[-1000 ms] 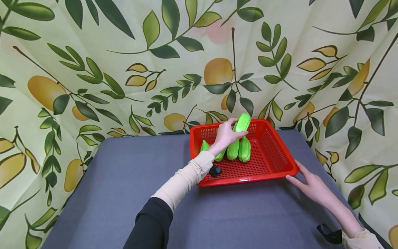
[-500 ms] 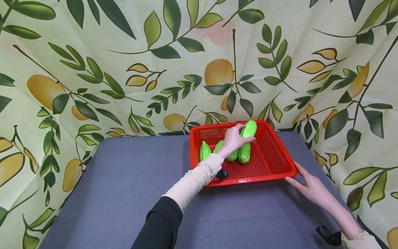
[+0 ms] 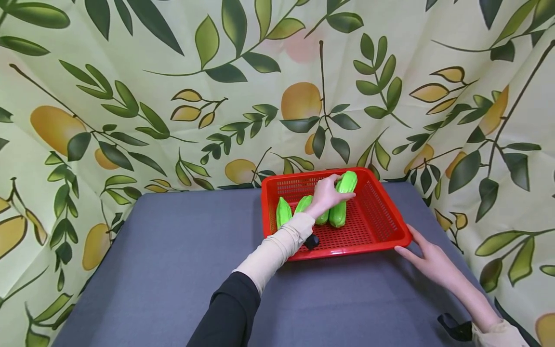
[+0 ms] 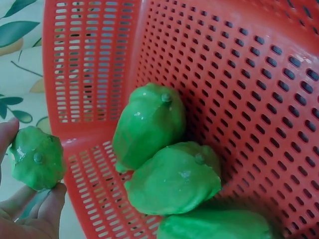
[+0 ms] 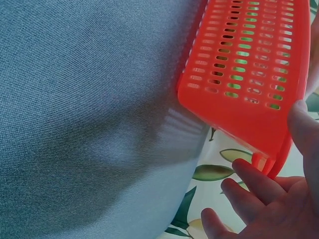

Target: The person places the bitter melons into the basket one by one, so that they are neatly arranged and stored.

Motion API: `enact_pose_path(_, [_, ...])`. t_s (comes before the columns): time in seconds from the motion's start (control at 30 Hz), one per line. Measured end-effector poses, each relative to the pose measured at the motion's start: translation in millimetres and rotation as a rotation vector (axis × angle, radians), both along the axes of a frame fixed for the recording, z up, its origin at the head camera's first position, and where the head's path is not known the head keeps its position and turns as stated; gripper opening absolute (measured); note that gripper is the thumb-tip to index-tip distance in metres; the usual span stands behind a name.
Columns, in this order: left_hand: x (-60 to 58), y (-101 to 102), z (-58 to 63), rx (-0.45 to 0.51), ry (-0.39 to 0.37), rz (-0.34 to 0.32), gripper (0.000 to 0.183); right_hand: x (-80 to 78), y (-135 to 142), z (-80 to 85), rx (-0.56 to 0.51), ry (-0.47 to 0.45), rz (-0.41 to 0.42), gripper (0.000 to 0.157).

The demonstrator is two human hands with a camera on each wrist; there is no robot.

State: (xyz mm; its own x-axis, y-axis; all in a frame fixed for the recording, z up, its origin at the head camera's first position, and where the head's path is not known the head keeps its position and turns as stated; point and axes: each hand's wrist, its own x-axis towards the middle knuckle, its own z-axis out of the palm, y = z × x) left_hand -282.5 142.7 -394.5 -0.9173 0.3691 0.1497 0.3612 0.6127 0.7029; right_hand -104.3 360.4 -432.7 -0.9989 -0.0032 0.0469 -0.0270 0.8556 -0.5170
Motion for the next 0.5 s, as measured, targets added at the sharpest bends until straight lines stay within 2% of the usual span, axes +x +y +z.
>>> enact_pose_path(0.27, [-0.6,9,-6.1,-0.043,-0.040,-0.024,0.061,-0.2,0,-0.4,-0.005,-0.008,-0.001,0.081])
enact_pose_path(0.5, [-2.4,18,-9.8,-0.082,-0.044,-0.052,0.061,-0.7,1,0.7,-0.015,-0.004,0.001,0.080])
